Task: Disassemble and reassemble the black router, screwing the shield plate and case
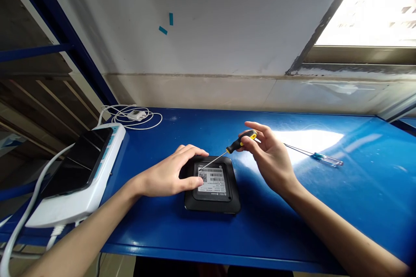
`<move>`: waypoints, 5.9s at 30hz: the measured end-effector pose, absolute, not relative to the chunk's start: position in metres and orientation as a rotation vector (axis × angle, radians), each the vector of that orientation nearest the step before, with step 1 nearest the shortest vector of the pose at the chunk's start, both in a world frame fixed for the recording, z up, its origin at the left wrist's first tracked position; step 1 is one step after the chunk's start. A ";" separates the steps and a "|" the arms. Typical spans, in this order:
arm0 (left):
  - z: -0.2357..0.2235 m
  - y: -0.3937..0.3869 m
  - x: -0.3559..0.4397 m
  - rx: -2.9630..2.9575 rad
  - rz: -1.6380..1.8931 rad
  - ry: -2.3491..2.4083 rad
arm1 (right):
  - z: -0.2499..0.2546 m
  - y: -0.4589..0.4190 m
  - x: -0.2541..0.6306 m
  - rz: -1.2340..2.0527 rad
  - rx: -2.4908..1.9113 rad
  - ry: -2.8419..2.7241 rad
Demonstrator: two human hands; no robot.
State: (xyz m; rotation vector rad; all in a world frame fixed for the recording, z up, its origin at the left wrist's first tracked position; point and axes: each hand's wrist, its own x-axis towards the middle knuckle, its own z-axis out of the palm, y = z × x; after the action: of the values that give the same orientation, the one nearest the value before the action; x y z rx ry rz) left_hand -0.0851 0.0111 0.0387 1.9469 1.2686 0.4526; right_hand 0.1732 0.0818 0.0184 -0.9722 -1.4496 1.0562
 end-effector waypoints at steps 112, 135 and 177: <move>0.015 -0.001 -0.076 2.372 0.350 1.331 | 0.027 0.084 0.185 0.797 -0.792 -1.314; 0.012 0.010 -0.089 2.364 0.240 1.457 | 0.025 0.071 0.180 0.883 -0.717 -1.417; 0.012 0.011 -0.087 2.355 0.326 1.448 | 0.030 0.073 0.183 0.801 -0.893 -1.454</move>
State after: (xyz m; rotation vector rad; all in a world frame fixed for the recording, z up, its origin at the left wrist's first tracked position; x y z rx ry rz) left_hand -0.0874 0.0108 0.0124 2.3546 1.4483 0.3260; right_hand 0.1831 0.0729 0.0305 -0.8934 -1.4536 0.8013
